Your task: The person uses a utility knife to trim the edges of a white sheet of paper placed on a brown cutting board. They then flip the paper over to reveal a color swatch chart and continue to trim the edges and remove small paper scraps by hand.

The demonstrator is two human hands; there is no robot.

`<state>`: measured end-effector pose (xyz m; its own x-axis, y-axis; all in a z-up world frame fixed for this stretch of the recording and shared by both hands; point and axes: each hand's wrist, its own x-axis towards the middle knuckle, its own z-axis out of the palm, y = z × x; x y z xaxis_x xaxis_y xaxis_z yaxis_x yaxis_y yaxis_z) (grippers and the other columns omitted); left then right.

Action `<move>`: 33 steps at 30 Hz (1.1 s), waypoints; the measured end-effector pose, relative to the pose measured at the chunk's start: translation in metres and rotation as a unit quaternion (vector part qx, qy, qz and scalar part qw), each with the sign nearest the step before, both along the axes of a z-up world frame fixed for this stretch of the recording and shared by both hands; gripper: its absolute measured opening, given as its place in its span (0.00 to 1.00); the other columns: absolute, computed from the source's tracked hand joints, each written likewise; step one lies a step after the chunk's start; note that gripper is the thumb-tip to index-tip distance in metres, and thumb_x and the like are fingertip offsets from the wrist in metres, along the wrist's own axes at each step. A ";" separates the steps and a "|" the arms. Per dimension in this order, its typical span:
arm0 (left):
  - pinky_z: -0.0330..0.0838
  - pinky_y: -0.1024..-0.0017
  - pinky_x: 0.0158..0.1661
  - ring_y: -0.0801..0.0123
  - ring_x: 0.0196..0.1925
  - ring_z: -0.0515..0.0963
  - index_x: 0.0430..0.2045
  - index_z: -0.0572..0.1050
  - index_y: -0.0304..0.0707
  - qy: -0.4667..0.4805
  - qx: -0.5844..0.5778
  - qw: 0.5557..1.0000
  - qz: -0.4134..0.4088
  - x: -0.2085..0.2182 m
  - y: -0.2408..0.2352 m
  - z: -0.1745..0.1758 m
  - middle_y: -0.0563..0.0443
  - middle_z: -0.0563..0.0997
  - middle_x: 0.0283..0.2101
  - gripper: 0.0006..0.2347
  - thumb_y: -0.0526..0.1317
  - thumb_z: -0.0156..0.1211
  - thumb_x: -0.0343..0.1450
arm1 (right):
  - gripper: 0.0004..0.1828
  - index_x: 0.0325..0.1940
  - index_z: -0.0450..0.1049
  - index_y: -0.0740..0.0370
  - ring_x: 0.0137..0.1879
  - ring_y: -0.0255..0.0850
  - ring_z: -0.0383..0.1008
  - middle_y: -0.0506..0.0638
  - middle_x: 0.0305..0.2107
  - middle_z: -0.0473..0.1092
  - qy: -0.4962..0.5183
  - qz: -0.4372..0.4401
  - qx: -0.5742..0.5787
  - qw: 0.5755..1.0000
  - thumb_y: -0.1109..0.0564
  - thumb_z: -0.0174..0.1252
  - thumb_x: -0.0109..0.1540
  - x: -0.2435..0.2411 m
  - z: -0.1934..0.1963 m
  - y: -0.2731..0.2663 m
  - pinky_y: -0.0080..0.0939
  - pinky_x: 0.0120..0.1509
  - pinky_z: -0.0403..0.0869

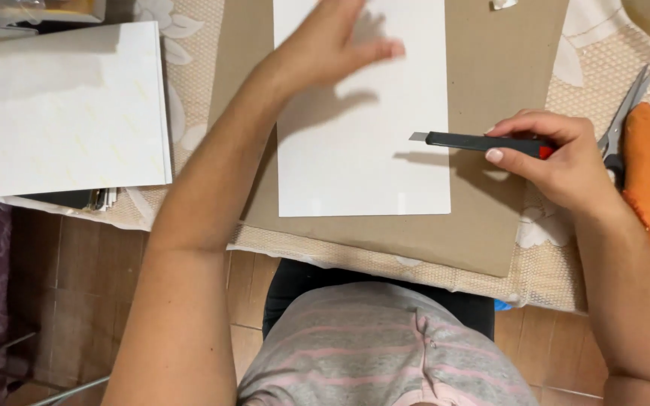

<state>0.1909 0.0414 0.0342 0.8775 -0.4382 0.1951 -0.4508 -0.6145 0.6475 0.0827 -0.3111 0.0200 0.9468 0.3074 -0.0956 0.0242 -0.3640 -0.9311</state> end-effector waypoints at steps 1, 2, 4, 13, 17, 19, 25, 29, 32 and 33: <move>0.48 0.54 0.67 0.51 0.73 0.55 0.67 0.54 0.41 0.060 0.004 0.992 -0.114 -0.024 -0.005 0.008 0.42 0.59 0.71 0.32 0.53 0.66 0.75 | 0.13 0.47 0.77 0.64 0.41 0.34 0.73 0.50 0.40 0.74 -0.001 0.007 0.011 1.000 0.63 0.67 0.60 -0.001 0.001 -0.001 0.27 0.47 0.71; 0.33 0.47 0.74 0.51 0.81 0.40 0.73 0.47 0.46 0.113 0.009 0.967 -0.227 -0.045 -0.010 0.019 0.44 0.47 0.78 0.40 0.54 0.70 0.72 | 0.12 0.47 0.77 0.66 0.38 0.36 0.74 0.52 0.39 0.74 -0.009 0.014 0.022 1.000 0.65 0.67 0.60 0.000 0.003 -0.001 0.27 0.46 0.73; 0.30 0.46 0.73 0.47 0.79 0.37 0.72 0.43 0.39 0.111 0.085 0.962 -0.234 -0.081 -0.021 0.018 0.38 0.43 0.77 0.47 0.60 0.71 0.67 | 0.12 0.48 0.76 0.65 0.42 0.34 0.73 0.51 0.40 0.74 -0.010 0.000 0.011 1.000 0.64 0.67 0.61 0.001 0.002 -0.004 0.27 0.48 0.72; 0.31 0.41 0.69 0.49 0.77 0.42 0.71 0.51 0.37 -0.029 0.260 0.937 -0.233 -0.098 -0.028 -0.008 0.44 0.45 0.76 0.48 0.68 0.62 0.64 | 0.13 0.46 0.78 0.64 0.41 0.34 0.71 0.51 0.38 0.74 -0.024 0.029 -0.035 0.999 0.63 0.69 0.58 0.001 0.001 0.000 0.27 0.44 0.68; 0.32 0.38 0.67 0.49 0.77 0.43 0.71 0.50 0.37 -0.029 0.278 0.933 -0.226 -0.072 -0.023 -0.008 0.41 0.45 0.76 0.47 0.69 0.61 0.64 | 0.11 0.44 0.78 0.64 0.39 0.35 0.70 0.51 0.36 0.74 -0.070 0.056 -0.053 0.995 0.62 0.69 0.58 0.002 0.007 0.004 0.29 0.43 0.67; 0.27 0.38 0.68 0.49 0.77 0.39 0.72 0.49 0.37 -0.013 0.242 0.939 -0.243 -0.063 -0.015 -0.014 0.41 0.44 0.76 0.48 0.71 0.57 0.64 | 0.11 0.43 0.79 0.64 0.40 0.35 0.71 0.51 0.36 0.75 -0.082 0.065 -0.055 0.993 0.62 0.69 0.58 0.000 0.005 0.009 0.30 0.44 0.68; 0.24 0.40 0.69 0.48 0.77 0.38 0.71 0.55 0.38 -0.009 0.164 0.951 -0.261 -0.058 -0.005 -0.018 0.43 0.47 0.76 0.47 0.74 0.50 0.63 | 0.09 0.42 0.79 0.64 0.39 0.36 0.72 0.52 0.35 0.75 -0.085 0.048 -0.068 0.993 0.63 0.69 0.58 -0.008 0.006 0.027 0.31 0.44 0.67; 0.27 0.41 0.70 0.47 0.77 0.41 0.69 0.60 0.41 -0.029 0.139 0.955 -0.261 -0.056 -0.002 -0.020 0.44 0.49 0.75 0.43 0.72 0.54 0.65 | 0.10 0.43 0.80 0.63 0.38 0.35 0.71 0.52 0.36 0.76 -0.092 0.041 -0.084 0.991 0.62 0.69 0.58 -0.008 0.005 0.028 0.30 0.41 0.66; 0.28 0.40 0.70 0.47 0.77 0.43 0.69 0.61 0.42 -0.040 0.139 0.954 -0.261 -0.055 -0.001 -0.024 0.43 0.50 0.75 0.42 0.69 0.62 0.65 | 0.10 0.42 0.80 0.64 0.40 0.37 0.74 0.54 0.36 0.76 -0.108 0.057 -0.083 0.989 0.63 0.69 0.57 -0.007 0.007 0.030 0.31 0.46 0.71; 0.28 0.40 0.70 0.47 0.77 0.43 0.69 0.61 0.42 -0.040 0.139 0.954 -0.262 -0.054 -0.002 -0.023 0.43 0.50 0.75 0.42 0.69 0.62 0.65 | 0.10 0.42 0.80 0.64 0.40 0.37 0.74 0.54 0.36 0.76 -0.108 0.055 -0.084 0.989 0.63 0.69 0.57 -0.006 0.007 0.030 0.31 0.46 0.71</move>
